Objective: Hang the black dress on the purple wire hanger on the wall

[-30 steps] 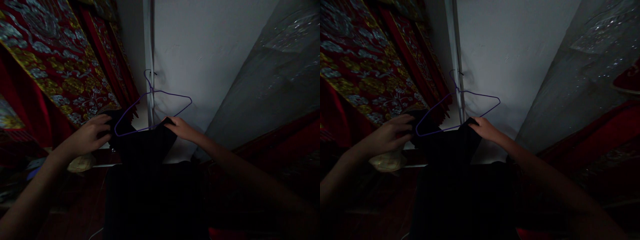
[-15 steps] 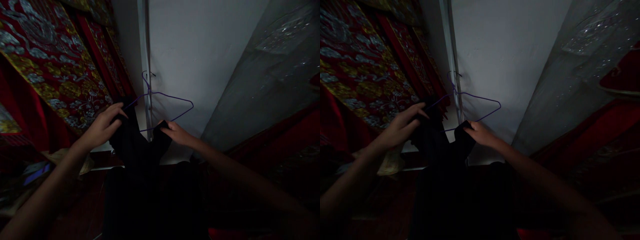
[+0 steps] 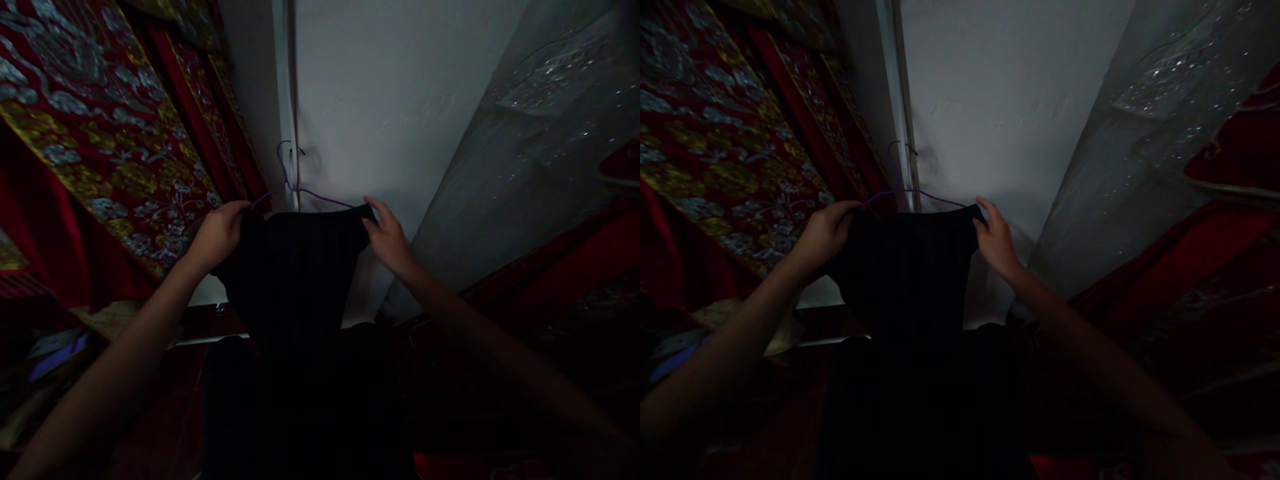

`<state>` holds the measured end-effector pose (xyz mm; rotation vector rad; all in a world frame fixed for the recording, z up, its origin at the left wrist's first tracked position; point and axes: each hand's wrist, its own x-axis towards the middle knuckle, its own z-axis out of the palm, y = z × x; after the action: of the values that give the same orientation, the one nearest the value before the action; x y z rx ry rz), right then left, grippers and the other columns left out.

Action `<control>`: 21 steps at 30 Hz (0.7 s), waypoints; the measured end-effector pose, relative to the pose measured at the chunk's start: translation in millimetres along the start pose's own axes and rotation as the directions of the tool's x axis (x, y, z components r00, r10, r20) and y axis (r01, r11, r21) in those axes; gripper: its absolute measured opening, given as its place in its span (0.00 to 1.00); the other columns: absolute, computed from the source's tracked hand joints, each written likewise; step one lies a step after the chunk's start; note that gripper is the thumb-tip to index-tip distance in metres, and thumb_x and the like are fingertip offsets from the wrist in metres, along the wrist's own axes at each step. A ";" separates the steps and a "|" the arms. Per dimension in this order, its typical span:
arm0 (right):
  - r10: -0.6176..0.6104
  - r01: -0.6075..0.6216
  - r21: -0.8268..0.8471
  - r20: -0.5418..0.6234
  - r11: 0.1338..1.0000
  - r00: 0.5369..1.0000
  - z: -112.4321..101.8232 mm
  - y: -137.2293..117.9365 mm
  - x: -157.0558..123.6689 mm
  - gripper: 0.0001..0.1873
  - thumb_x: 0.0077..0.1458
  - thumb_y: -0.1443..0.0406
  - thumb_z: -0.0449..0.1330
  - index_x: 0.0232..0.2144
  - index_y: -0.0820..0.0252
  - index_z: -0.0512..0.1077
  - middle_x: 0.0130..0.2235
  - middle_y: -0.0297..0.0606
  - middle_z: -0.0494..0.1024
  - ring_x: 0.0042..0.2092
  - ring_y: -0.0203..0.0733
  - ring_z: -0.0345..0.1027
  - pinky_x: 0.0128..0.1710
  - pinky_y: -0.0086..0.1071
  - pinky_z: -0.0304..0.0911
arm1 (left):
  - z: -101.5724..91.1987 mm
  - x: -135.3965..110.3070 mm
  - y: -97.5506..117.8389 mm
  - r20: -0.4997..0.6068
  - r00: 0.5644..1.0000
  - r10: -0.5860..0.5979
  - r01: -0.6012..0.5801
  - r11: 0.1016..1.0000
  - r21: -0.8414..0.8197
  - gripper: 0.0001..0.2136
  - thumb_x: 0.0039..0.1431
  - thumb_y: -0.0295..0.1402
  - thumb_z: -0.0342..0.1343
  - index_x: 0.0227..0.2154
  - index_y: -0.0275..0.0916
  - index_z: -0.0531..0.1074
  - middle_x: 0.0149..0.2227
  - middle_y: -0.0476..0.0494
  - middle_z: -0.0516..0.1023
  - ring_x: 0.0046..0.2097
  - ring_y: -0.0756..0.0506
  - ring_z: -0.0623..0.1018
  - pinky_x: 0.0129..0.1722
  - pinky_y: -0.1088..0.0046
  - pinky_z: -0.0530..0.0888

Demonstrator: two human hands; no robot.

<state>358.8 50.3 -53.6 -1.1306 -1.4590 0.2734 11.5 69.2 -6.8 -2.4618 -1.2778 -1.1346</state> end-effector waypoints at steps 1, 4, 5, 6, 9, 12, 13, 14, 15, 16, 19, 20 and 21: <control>0.070 -0.069 0.021 -0.044 0.997 0.997 -5.2 6.8 8.1 0.30 0.57 0.65 0.57 0.62 0.60 0.66 0.38 0.39 0.79 0.35 0.43 0.72 0.41 0.40 0.69 | -3.0 0.1 -1.6 0.003 1.000 0.016 -0.016 1.000 0.011 0.17 0.64 0.30 0.45 0.51 0.35 0.74 0.49 0.37 0.78 0.52 0.38 0.77 0.56 0.58 0.72; 0.272 -0.272 0.113 0.012 0.956 0.962 -18.1 17.7 28.0 0.31 0.55 0.63 0.61 0.61 0.63 0.68 0.32 0.37 0.79 0.30 0.42 0.71 0.33 0.37 0.68 | -9.1 -0.9 -2.0 0.027 0.998 0.064 -0.065 0.998 0.023 0.17 0.65 0.31 0.45 0.50 0.35 0.73 0.47 0.37 0.77 0.50 0.39 0.77 0.54 0.59 0.73; 0.329 -0.337 0.136 0.078 0.932 0.941 -22.0 17.9 32.2 0.28 0.54 0.63 0.62 0.57 0.63 0.71 0.33 0.38 0.79 0.30 0.42 0.71 0.32 0.36 0.67 | -10.7 -1.6 -1.7 0.023 0.997 0.069 -0.070 0.997 0.028 0.16 0.66 0.31 0.45 0.50 0.35 0.73 0.47 0.37 0.77 0.49 0.39 0.77 0.54 0.60 0.73; 0.378 -0.401 0.151 0.155 0.904 0.912 -26.3 16.4 34.9 0.24 0.53 0.63 0.64 0.53 0.63 0.75 0.34 0.40 0.80 0.30 0.41 0.72 0.31 0.34 0.67 | -12.3 -2.2 -1.8 0.011 0.998 0.068 -0.068 0.997 0.031 0.16 0.66 0.32 0.45 0.50 0.36 0.74 0.47 0.38 0.76 0.49 0.39 0.77 0.54 0.60 0.73; 0.445 -0.537 0.163 0.393 0.827 0.804 -43.4 5.5 36.1 0.15 0.52 0.63 0.66 0.42 0.63 0.80 0.37 0.43 0.83 0.32 0.40 0.74 0.30 0.30 0.67 | -18.7 -4.5 -8.0 -0.040 0.998 0.042 -0.041 0.999 0.024 0.16 0.67 0.33 0.44 0.49 0.36 0.75 0.47 0.38 0.76 0.49 0.40 0.76 0.54 0.60 0.72; 0.397 -0.580 0.138 0.602 0.803 0.693 -66.6 -9.5 35.1 0.14 0.54 0.63 0.65 0.43 0.65 0.80 0.40 0.45 0.84 0.34 0.38 0.76 0.32 0.27 0.68 | -26.3 -7.6 -23.2 -0.073 0.997 -0.041 0.037 0.998 -0.054 0.14 0.67 0.35 0.47 0.46 0.38 0.76 0.45 0.41 0.78 0.48 0.41 0.76 0.53 0.61 0.72; 0.380 -0.587 0.115 0.660 0.801 0.648 -74.0 -14.3 36.0 0.16 0.55 0.63 0.66 0.44 0.65 0.80 0.41 0.45 0.84 0.35 0.38 0.76 0.32 0.27 0.69 | -28.4 -8.8 -28.8 -0.078 0.993 -0.093 0.085 0.992 -0.094 0.13 0.66 0.37 0.49 0.45 0.38 0.76 0.44 0.42 0.79 0.46 0.41 0.77 0.52 0.62 0.73; 0.368 -0.592 0.091 0.705 0.801 0.606 -80.4 -18.7 37.8 0.17 0.54 0.63 0.66 0.45 0.66 0.79 0.41 0.45 0.84 0.35 0.37 0.77 0.33 0.26 0.69 | -30.2 -10.1 -33.8 -0.084 0.985 -0.150 0.138 0.982 -0.130 0.12 0.66 0.38 0.50 0.42 0.38 0.76 0.41 0.44 0.79 0.44 0.41 0.78 0.49 0.62 0.74; 0.357 -0.594 0.074 0.738 0.801 0.573 -85.3 -22.4 40.4 0.17 0.54 0.63 0.67 0.45 0.66 0.79 0.40 0.44 0.84 0.35 0.37 0.77 0.33 0.26 0.69 | -31.4 -11.3 -37.8 -0.094 0.975 -0.200 0.184 0.971 -0.155 0.12 0.65 0.39 0.52 0.40 0.38 0.76 0.39 0.45 0.79 0.42 0.42 0.78 0.47 0.63 0.75; 0.346 -0.598 0.070 0.759 0.799 0.552 -88.4 -25.3 43.3 0.17 0.53 0.64 0.67 0.45 0.65 0.79 0.40 0.43 0.85 0.35 0.37 0.77 0.34 0.26 0.70 | -32.2 -12.3 -40.7 -0.106 0.967 -0.232 0.214 0.963 -0.164 0.11 0.64 0.39 0.52 0.38 0.38 0.75 0.37 0.45 0.79 0.40 0.42 0.78 0.45 0.63 0.75; 0.324 -0.630 0.141 0.760 0.764 0.564 -86.3 -28.1 50.4 0.11 0.52 0.65 0.67 0.38 0.66 0.80 0.35 0.41 0.85 0.34 0.37 0.78 0.36 0.27 0.71 | -32.8 -14.2 -42.0 -0.144 0.964 -0.225 0.207 0.969 -0.134 0.09 0.65 0.35 0.50 0.40 0.40 0.75 0.39 0.45 0.79 0.42 0.41 0.78 0.47 0.61 0.74; 0.328 -0.641 0.175 0.742 0.748 0.585 -82.2 -27.3 50.9 0.09 0.51 0.65 0.67 0.35 0.65 0.80 0.33 0.41 0.85 0.32 0.37 0.78 0.35 0.27 0.71 | -32.6 -14.2 -40.6 -0.145 0.970 -0.197 0.179 0.975 -0.130 0.10 0.65 0.33 0.49 0.43 0.41 0.75 0.42 0.44 0.80 0.45 0.40 0.78 0.50 0.60 0.74; 0.331 -0.641 0.203 0.719 0.741 0.611 -76.7 -25.9 50.2 0.07 0.50 0.65 0.67 0.33 0.65 0.80 0.30 0.40 0.84 0.29 0.37 0.77 0.33 0.27 0.71 | -32.5 -13.8 -38.8 -0.139 0.976 -0.166 0.147 0.980 -0.135 0.12 0.65 0.32 0.48 0.46 0.42 0.75 0.46 0.44 0.80 0.49 0.40 0.78 0.54 0.58 0.72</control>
<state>421.9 42.0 17.3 -1.0807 -1.4954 1.4742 -40.6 70.4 -1.2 -2.3399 -1.4167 -1.4498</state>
